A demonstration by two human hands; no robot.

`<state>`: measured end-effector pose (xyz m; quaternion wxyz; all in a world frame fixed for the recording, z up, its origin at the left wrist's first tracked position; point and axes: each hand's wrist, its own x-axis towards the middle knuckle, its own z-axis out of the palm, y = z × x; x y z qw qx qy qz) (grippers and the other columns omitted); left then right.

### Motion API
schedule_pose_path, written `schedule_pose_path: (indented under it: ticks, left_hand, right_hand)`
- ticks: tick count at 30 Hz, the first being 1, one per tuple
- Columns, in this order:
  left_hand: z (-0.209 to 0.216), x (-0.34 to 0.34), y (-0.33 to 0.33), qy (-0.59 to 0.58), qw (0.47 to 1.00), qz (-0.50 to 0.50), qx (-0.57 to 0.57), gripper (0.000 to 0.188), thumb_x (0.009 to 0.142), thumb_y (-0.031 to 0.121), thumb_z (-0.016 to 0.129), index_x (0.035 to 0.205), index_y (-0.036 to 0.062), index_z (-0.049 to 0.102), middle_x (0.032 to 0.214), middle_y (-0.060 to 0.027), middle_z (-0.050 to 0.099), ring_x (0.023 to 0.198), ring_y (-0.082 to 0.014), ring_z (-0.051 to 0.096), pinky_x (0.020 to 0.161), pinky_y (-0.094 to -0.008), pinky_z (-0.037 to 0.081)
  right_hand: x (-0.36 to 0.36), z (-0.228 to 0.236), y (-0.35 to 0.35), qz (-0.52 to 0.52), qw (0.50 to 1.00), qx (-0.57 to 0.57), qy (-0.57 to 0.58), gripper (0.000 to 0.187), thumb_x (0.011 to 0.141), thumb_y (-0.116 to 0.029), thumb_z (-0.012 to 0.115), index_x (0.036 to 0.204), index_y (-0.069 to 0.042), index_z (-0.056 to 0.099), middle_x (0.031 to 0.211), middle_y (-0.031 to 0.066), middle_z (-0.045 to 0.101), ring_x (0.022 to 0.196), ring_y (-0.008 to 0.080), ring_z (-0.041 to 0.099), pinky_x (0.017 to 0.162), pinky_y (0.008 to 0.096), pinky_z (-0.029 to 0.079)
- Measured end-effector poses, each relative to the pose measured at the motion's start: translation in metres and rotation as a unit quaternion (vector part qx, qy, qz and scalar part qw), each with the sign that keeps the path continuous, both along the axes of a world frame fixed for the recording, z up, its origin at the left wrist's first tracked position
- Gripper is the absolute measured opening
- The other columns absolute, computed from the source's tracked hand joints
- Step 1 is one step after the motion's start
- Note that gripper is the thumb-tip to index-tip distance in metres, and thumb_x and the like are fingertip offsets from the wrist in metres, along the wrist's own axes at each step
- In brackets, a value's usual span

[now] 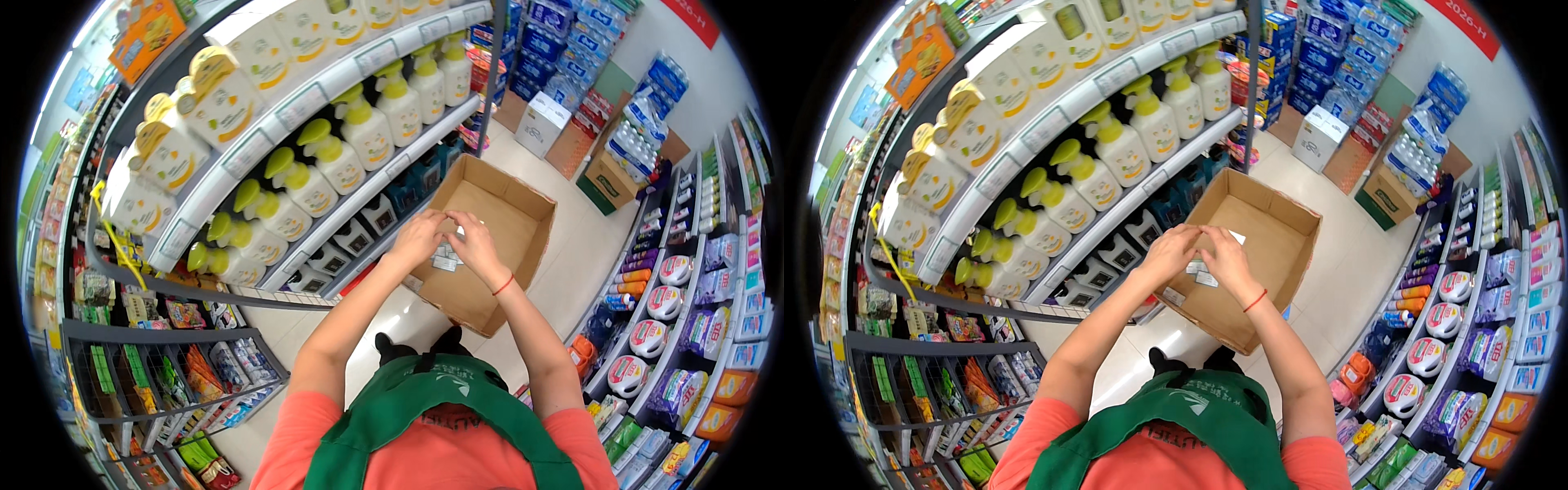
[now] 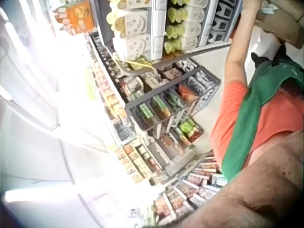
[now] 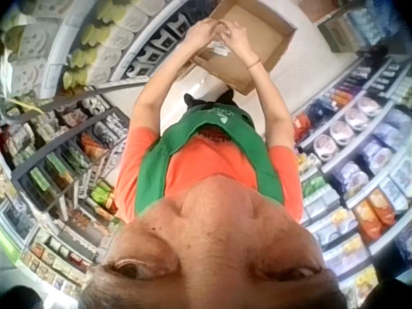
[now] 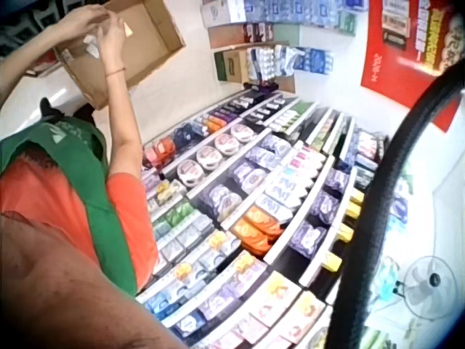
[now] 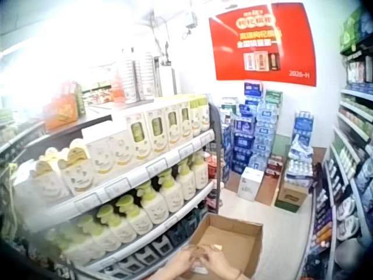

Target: The person repeatedly picks small white boxes from a cardboard box on the floor and places them onto a shelf in a store aisle. The person handles the boxes one at a time, arranging them in rows on the shelf.

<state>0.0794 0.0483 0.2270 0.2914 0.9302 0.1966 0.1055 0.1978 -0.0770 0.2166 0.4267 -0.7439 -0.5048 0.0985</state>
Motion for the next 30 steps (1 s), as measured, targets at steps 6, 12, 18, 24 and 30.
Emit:
schedule_pose_path:
  ticks: [6,12,18,24,30]
  left_hand:
    - [0.089,-0.077,0.008,-0.056,0.996,0.051,0.045,0.037,0.084,0.01,0.068,0.12,0.0036,0.063,0.124,-0.0119,0.063,0.116,-0.0343,0.058,0.096,-0.0426,0.049]
    - [0.169,-0.151,0.018,-0.106,0.979,0.107,0.139,0.037,0.084,0.01,0.069,0.119,0.0015,0.063,0.123,-0.0129,0.064,0.114,-0.0344,0.059,0.094,-0.0428,0.049]
    - [0.235,-0.222,0.022,-0.16,0.948,0.149,0.233,0.037,0.084,0.009,0.07,0.119,0.002,0.063,0.122,-0.0123,0.064,0.113,-0.033,0.059,0.093,-0.0412,0.05]
    - [0.281,-0.277,0.029,-0.168,0.913,0.18,0.326,0.033,0.084,0.005,0.07,0.116,0.0023,0.064,0.12,-0.0111,0.064,0.11,-0.0318,0.061,0.093,-0.0398,0.05]
    - [0.314,-0.31,0.049,-0.204,0.872,0.198,0.399,0.038,0.084,0.003,0.069,0.121,0.0027,0.061,0.118,-0.0124,0.063,0.111,-0.033,0.059,0.094,-0.0406,0.049]
  right_hand:
    - [-0.047,0.078,0.03,0.114,0.989,0.091,-0.007,0.038,0.083,-0.007,0.07,0.12,-0.004,0.062,0.112,0.0163,0.064,0.104,0.0374,0.062,0.087,0.042,0.052]
    - [-0.103,0.159,0.064,0.193,0.963,0.176,-0.061,0.036,0.083,-0.006,0.07,0.118,-0.004,0.062,0.11,0.0143,0.064,0.101,0.0358,0.062,0.085,0.0416,0.052]
    - [-0.159,0.228,0.097,0.267,0.922,0.254,-0.117,0.036,0.083,-0.005,0.069,0.118,-0.005,0.062,0.109,0.0132,0.064,0.101,0.034,0.062,0.084,0.0407,0.052]
    - [-0.204,0.274,0.125,0.305,0.886,0.303,-0.174,0.036,0.081,-0.003,0.07,0.116,-0.004,0.062,0.108,0.0125,0.064,0.1,0.0335,0.062,0.084,0.041,0.052]
    - [-0.234,0.315,0.149,0.282,0.847,0.359,-0.272,0.039,0.079,-0.003,0.072,0.116,-0.003,0.062,0.113,0.013,0.062,0.109,0.033,0.059,0.09,0.0399,0.051]
